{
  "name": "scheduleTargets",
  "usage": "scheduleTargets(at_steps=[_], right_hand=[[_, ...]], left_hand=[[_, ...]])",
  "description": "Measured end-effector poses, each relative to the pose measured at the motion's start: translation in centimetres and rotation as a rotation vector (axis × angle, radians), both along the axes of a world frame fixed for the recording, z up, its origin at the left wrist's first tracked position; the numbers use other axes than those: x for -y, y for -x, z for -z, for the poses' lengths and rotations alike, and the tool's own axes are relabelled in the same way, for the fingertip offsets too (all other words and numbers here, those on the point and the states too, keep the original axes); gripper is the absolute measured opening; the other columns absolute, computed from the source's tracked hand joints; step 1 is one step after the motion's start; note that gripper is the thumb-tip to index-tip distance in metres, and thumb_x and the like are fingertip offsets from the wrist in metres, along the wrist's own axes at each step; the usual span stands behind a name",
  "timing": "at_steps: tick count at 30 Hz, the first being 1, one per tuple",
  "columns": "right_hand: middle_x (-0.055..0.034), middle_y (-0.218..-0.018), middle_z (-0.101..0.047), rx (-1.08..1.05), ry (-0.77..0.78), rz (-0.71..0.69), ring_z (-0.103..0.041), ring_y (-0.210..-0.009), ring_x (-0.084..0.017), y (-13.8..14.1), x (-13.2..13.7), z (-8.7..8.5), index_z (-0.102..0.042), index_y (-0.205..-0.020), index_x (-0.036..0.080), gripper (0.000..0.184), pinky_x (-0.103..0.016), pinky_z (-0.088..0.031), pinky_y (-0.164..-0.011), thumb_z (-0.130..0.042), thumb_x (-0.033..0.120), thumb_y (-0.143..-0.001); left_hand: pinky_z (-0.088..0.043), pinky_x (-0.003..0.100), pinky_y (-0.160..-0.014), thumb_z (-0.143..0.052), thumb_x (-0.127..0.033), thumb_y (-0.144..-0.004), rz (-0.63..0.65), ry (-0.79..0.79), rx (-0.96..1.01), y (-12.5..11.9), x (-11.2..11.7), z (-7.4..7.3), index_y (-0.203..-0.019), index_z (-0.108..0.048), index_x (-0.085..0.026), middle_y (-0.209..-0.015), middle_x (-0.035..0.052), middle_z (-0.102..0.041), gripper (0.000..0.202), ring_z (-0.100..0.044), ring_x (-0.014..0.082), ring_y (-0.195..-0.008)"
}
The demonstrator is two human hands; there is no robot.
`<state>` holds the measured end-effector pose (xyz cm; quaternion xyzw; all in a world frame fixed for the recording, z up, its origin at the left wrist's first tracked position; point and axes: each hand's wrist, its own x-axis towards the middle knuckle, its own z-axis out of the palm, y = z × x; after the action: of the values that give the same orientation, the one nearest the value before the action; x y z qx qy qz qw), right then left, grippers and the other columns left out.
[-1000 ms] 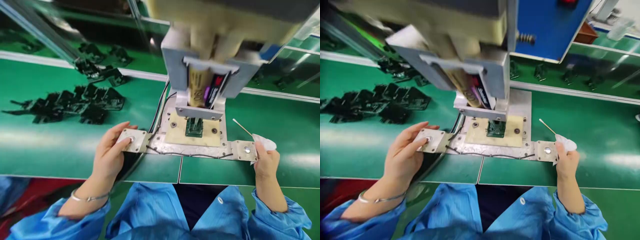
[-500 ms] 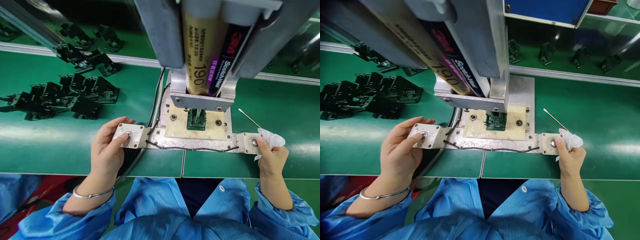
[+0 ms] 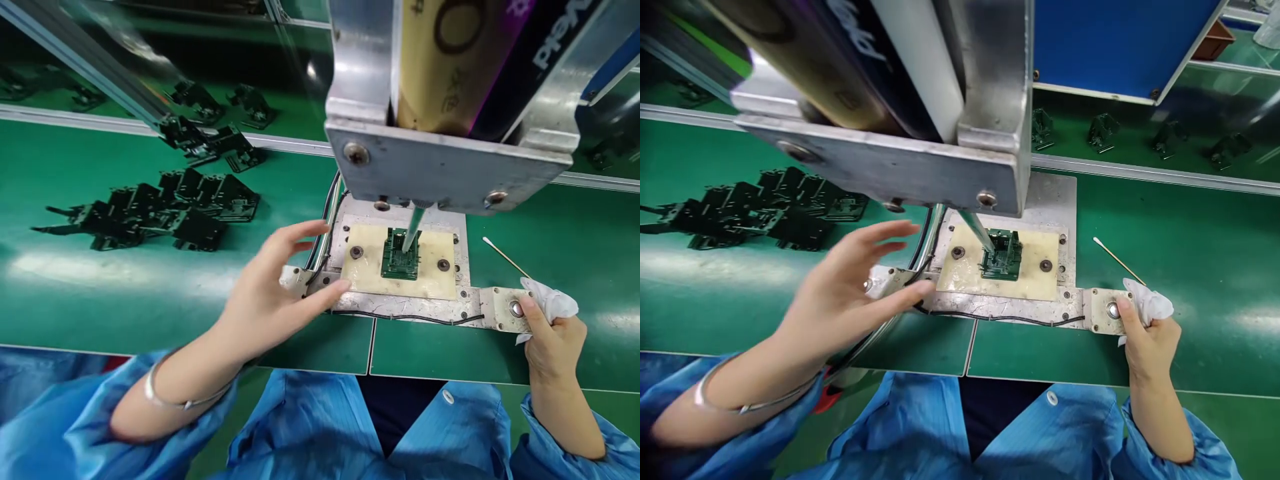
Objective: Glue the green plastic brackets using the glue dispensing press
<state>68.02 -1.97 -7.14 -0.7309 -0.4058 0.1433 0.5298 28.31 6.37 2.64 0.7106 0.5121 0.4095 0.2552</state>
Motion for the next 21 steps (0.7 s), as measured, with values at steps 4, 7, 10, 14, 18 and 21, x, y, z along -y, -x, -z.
scheduleTargets(at_steps=[4,7,10,14,18,21], right_hand=[[-0.0077,-0.079,-0.07,-0.017,0.064,0.043,-0.067,-0.078,-0.027,0.0,-0.1,0.1,-0.075,-0.083,0.014,0.052,-0.037,-0.051,-0.072,-0.085,0.064,-0.072],[-0.009,-0.083,-0.072,-0.055,0.083,0.06,-0.068,-0.083,-0.029,0.1,-0.1,-0.2,-0.076,-0.083,0.015,0.056,-0.039,-0.051,-0.076,-0.086,0.067,-0.067],[-0.0082,-0.08,-0.071,-0.074,0.065,0.05,-0.067,-0.08,-0.028,0.3,-0.3,-0.4,-0.074,-0.079,0.015,0.056,-0.039,-0.05,-0.075,-0.086,0.069,-0.065],[-0.0078,-0.08,-0.071,-0.081,0.052,0.035,-0.068,-0.08,-0.027,0.4,-0.3,-0.4,-0.075,-0.079,0.015,0.054,-0.039,-0.052,-0.076,-0.085,0.067,-0.067],[-0.0078,-0.083,-0.072,-0.071,0.036,0.029,-0.068,-0.083,-0.027,0.3,-0.6,-0.1,-0.076,-0.084,0.015,0.052,-0.039,-0.053,-0.079,-0.085,0.063,-0.069],[-0.0067,-0.082,-0.071,-0.05,0.009,0.032,-0.068,-0.082,-0.026,0.4,-0.8,-0.3,-0.075,-0.082,0.015,0.049,-0.038,-0.054,-0.077,-0.086,0.061,-0.07]], left_hand=[[-0.047,0.052,-0.115,-0.09,-0.054,-0.066,0.286,0.309,-0.037,-3.1,-3.8,-0.9,-0.142,-0.046,-0.022,-0.149,0.0158,-0.052,0.093,-0.052,0.0361,-0.138],[-0.046,0.053,-0.115,-0.086,-0.048,-0.07,0.368,0.5,-0.062,-4.7,-5.3,-1.3,-0.131,-0.054,-0.015,-0.143,0.0184,-0.056,0.076,-0.056,0.036,-0.132],[-0.05,0.049,-0.109,-0.086,-0.044,-0.07,0.4,0.581,0.063,-5.5,-5.4,-1.9,-0.115,-0.061,-0.012,-0.122,0.0161,-0.067,0.061,-0.064,0.0319,-0.117],[-0.056,0.035,-0.087,-0.087,-0.047,-0.068,0.363,0.679,0.133,-5.7,-4.7,-3.2,-0.098,-0.065,-0.015,-0.091,0.0057,-0.069,0.049,-0.067,0.0223,-0.089],[-0.045,0.027,-0.06,-0.081,-0.056,-0.074,0.332,0.807,-0.035,-5.2,-4.3,-3.7,-0.072,-0.062,-0.016,-0.068,0.0013,-0.058,0.044,-0.058,0.0171,-0.065],[-0.038,0.026,-0.054,-0.077,-0.059,-0.077,0.368,0.931,-0.076,-4.7,-3.3,-3.5,-0.061,-0.055,-0.016,-0.061,0.0007,-0.05,0.05,-0.051,0.0154,-0.059]])
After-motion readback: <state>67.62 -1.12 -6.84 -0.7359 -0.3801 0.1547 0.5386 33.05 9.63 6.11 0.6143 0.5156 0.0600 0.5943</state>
